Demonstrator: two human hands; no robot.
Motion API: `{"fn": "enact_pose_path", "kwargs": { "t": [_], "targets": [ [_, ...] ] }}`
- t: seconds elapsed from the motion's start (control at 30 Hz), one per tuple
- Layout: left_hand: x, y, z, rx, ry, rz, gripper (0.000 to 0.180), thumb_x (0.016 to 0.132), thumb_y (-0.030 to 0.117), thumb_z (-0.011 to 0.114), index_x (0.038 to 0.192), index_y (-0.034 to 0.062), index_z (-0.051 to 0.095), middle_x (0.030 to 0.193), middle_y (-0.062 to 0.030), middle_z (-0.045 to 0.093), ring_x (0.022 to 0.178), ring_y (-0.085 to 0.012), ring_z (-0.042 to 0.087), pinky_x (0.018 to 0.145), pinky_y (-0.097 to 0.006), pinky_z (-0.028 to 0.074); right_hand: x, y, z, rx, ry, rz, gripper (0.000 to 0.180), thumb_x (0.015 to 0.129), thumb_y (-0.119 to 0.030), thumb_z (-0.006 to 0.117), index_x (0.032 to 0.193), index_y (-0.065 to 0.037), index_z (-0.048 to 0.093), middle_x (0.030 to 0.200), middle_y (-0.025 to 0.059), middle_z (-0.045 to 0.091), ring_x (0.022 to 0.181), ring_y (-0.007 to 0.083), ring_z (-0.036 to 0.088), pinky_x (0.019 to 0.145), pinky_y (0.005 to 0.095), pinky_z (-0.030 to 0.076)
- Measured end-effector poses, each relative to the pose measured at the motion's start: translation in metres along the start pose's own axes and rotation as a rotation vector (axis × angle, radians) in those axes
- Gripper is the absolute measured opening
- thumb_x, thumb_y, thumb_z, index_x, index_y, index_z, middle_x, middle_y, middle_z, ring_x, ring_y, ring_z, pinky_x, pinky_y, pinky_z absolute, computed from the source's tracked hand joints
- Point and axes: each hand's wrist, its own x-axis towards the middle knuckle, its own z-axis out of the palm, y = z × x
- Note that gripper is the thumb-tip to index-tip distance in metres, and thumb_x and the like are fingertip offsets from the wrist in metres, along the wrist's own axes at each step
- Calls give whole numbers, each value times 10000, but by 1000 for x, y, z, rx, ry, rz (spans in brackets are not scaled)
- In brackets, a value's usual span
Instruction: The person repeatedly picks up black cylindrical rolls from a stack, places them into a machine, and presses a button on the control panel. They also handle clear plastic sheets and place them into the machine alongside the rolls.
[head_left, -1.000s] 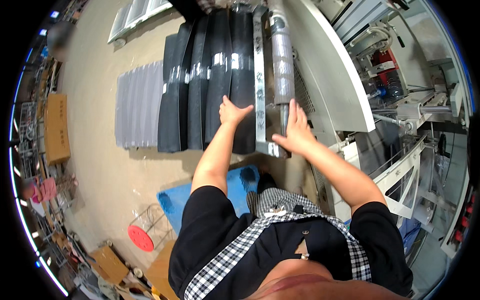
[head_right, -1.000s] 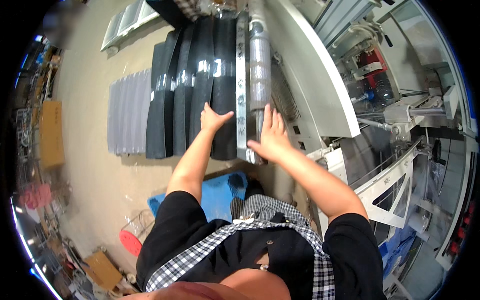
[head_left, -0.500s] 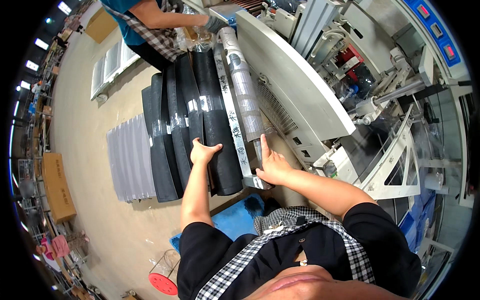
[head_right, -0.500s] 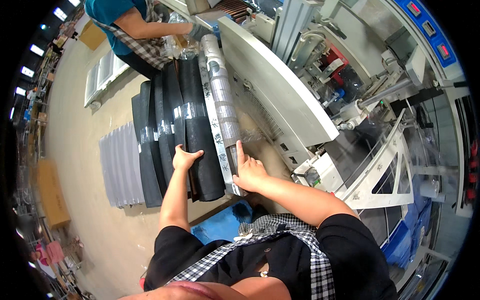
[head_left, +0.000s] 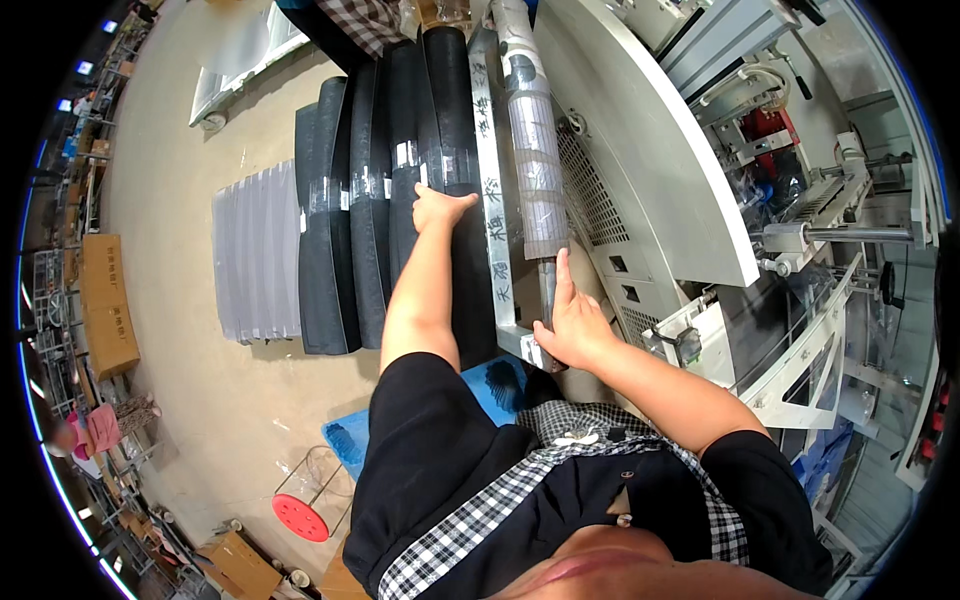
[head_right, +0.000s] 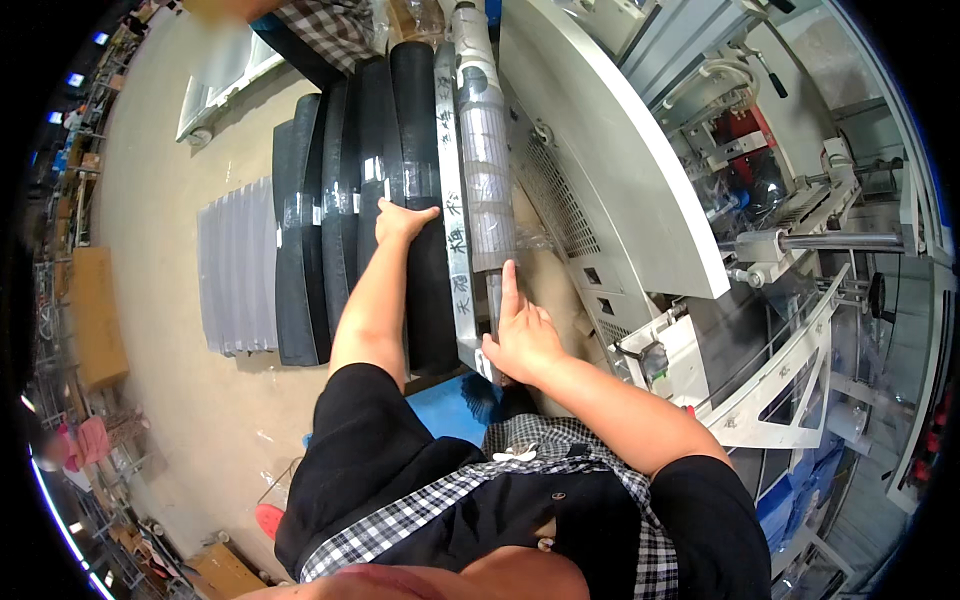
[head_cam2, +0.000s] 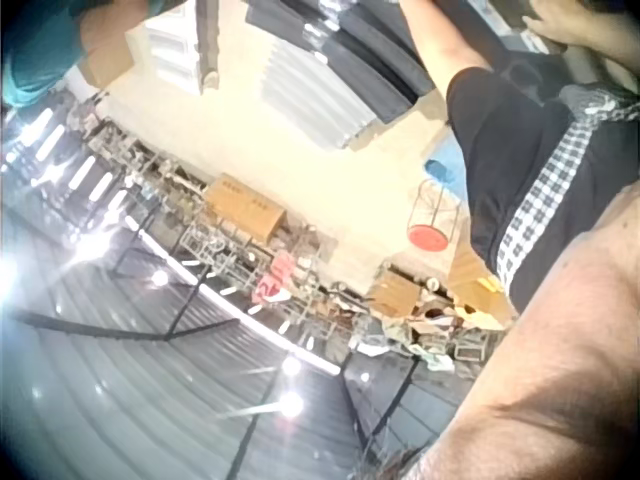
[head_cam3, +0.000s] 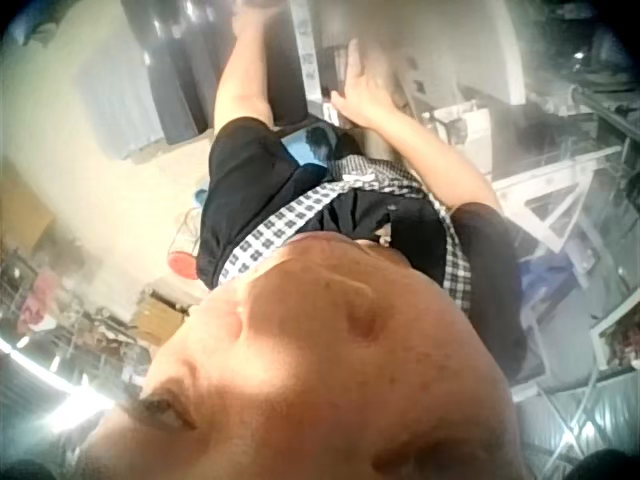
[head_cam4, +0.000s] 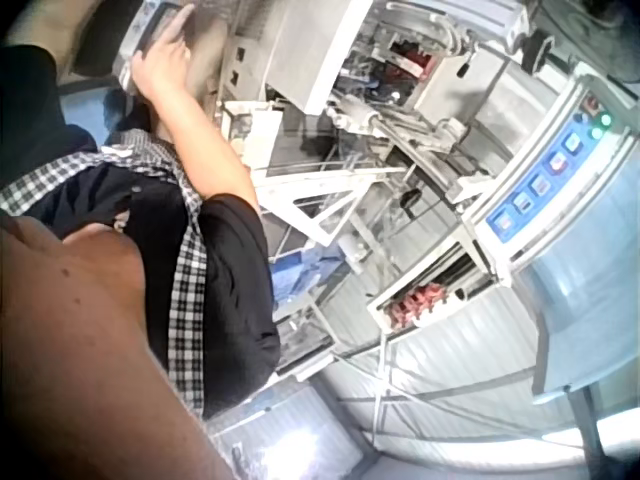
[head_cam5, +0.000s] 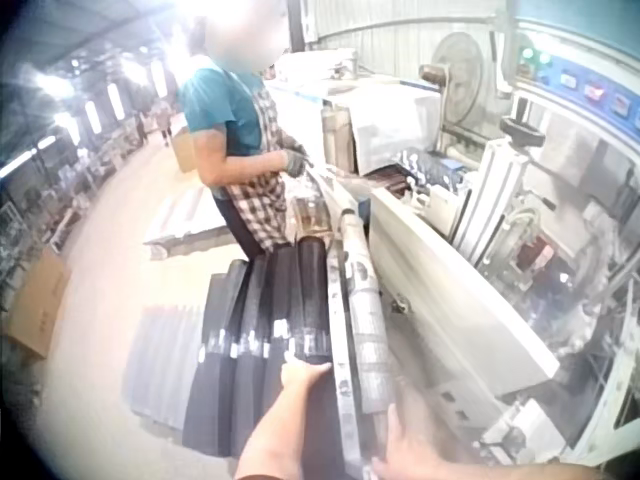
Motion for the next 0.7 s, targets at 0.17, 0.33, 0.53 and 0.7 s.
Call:
{"fn": "enact_pose_path", "kwargs": {
  "t": [0.17,0.33,0.53,0.7],
  "targets": [
    [3,-46,-26,-432,-251,276,1104,571,379,876,1368,-49,244,1174,-220,586,1022,-294,623,903,-384,495,1,1,2,-59,-20,-6,1129,786,-281,669,1421,24,-213,1190,327,494,1065,423,537,1012,455,358],
    [-113,-160,-101,-998,-811,102,874,666,389,801,1344,20,389,1137,-143,596,1023,-255,594,876,-388,499,4,1,1,-113,-51,13,1144,775,-336,670,1428,40,-191,1188,268,489,1072,383,524,1004,478,339],
    [-339,-259,-165,-953,-720,20,1055,518,426,842,1368,7,378,1254,-124,547,1153,-244,525,995,-370,401,-18,-14,-3,-148,125,-47,1047,817,-457,601,1455,59,-49,1465,321,133,1391,438,88,1118,551,97],
    [-455,-242,-180,-993,-750,235,1165,473,396,880,1398,-19,305,1320,-128,494,1202,-244,492,1028,-369,370,-97,-47,-34,1475,-477,-550,1074,764,-615,667,1480,-31,119,1488,151,255,1387,250,231,1136,391,186]
  ]
}}
